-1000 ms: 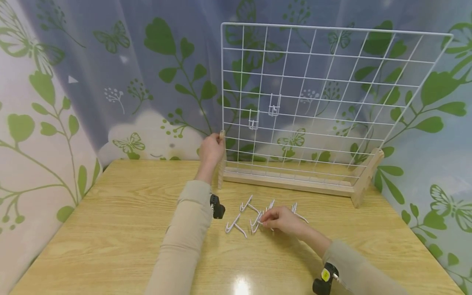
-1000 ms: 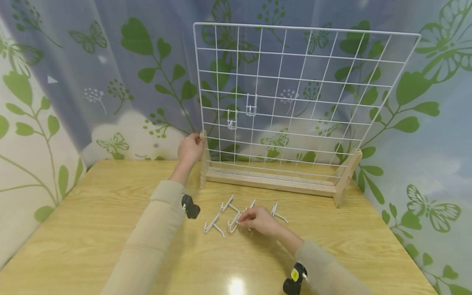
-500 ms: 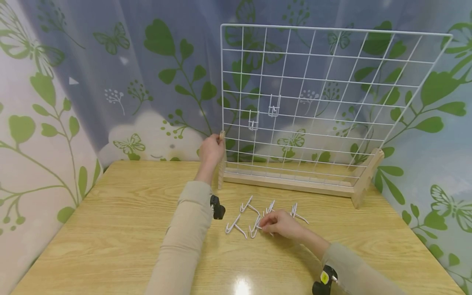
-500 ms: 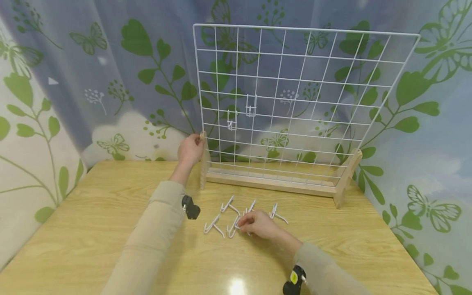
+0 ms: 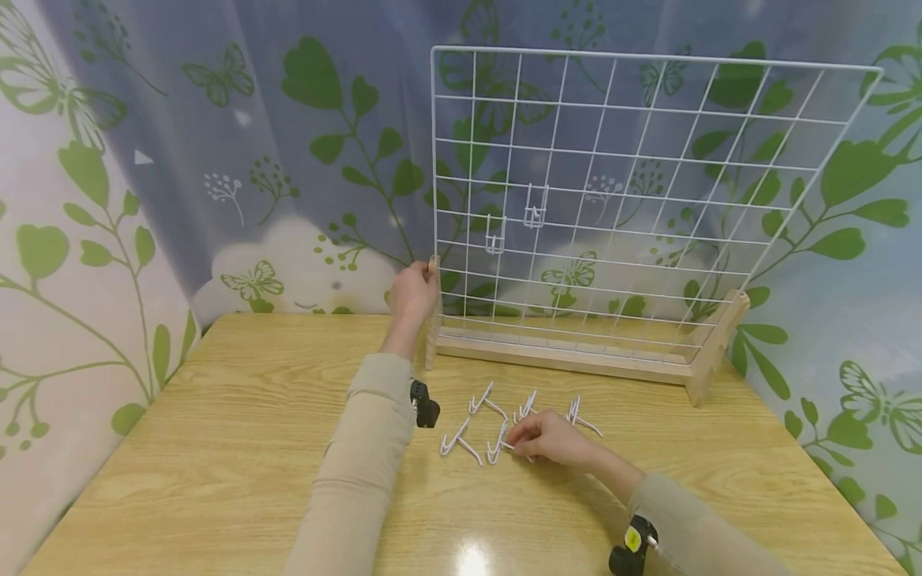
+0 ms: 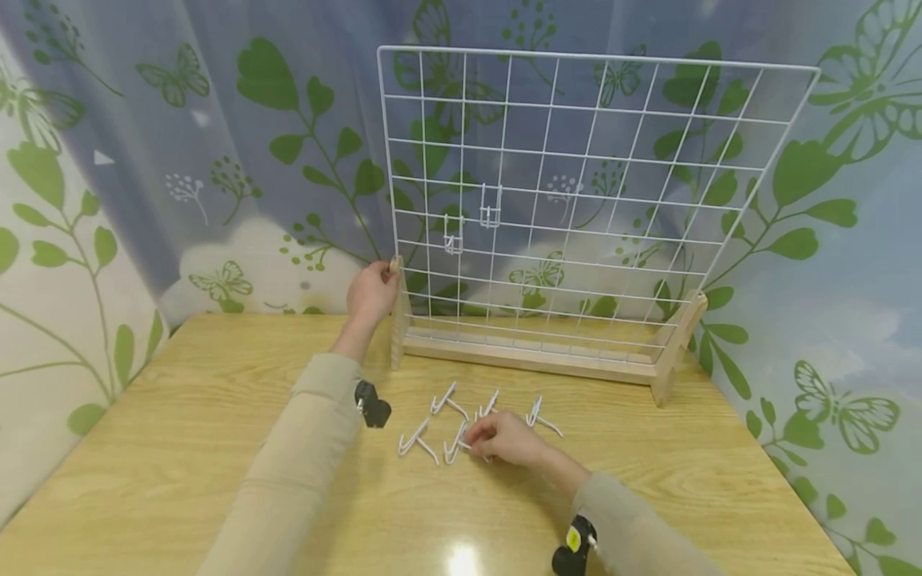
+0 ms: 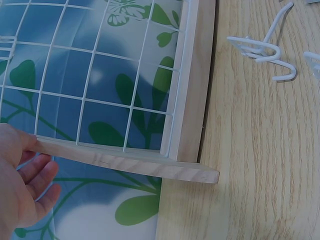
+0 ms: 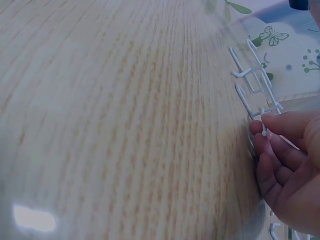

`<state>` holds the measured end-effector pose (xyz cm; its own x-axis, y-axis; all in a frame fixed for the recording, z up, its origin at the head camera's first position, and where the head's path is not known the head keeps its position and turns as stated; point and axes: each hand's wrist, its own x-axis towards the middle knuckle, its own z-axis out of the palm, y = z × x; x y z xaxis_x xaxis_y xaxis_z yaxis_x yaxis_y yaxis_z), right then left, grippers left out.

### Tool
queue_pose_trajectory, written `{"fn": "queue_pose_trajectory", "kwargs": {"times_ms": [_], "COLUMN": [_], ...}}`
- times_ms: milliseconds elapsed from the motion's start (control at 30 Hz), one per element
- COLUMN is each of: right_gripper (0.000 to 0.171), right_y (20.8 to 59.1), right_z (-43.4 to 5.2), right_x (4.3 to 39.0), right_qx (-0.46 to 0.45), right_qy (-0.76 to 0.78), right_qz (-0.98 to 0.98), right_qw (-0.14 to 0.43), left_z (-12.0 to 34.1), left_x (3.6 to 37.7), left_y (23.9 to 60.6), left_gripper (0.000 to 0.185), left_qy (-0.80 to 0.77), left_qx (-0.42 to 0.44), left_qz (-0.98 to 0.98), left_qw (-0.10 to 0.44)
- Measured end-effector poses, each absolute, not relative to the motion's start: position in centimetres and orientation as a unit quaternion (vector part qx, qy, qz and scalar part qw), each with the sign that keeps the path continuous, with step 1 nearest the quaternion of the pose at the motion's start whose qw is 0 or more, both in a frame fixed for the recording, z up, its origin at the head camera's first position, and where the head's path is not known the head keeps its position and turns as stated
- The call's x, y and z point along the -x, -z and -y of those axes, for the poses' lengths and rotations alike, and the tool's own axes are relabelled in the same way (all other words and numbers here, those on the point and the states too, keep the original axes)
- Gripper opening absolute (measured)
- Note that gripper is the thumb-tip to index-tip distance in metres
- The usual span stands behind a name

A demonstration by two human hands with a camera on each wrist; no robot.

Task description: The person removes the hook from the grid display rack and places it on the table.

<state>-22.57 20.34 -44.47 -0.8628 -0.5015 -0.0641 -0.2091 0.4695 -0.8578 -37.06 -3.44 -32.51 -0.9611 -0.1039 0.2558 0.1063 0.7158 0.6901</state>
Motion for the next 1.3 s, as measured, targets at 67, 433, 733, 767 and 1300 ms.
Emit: {"fn": "queue_pose_trajectory", "kwargs": {"times_ms": [67, 433, 733, 767, 1300], "right_gripper": [0.013, 0.014, 0.018, 0.018, 0.024], "right_y": [44.4, 44.0, 42.0, 41.6, 35.6], "right_z": [-20.4, -20.4, -20.6, -20.6, -21.8], "right_x": [22.6, 22.6, 23.2, 23.4, 25.7], "right_qx": [0.211, 0.209, 0.212, 0.21, 0.181], "right_qy": [0.472, 0.464, 0.421, 0.42, 0.424], "right_qz": [-0.841, -0.846, -0.874, -0.876, -0.885], "right_qw": [0.156, 0.16, 0.12, 0.113, 0.063], "left_z": [3.5, 3.6, 3.7, 3.7, 3.6], "left_x": [37.1, 37.1, 37.1, 37.1, 37.0], "left_y": [32.5, 32.4, 32.4, 32.4, 32.6], "left_gripper": [0.029, 0.03, 0.03, 0.03, 0.03], "left_qy": [0.376, 0.378, 0.381, 0.381, 0.374], "left_qx": [0.0, 0.003, 0.003, 0.003, 0.007], "left_qz": [0.916, 0.915, 0.914, 0.914, 0.916], "left_qw": [0.141, 0.138, 0.141, 0.141, 0.146]}}
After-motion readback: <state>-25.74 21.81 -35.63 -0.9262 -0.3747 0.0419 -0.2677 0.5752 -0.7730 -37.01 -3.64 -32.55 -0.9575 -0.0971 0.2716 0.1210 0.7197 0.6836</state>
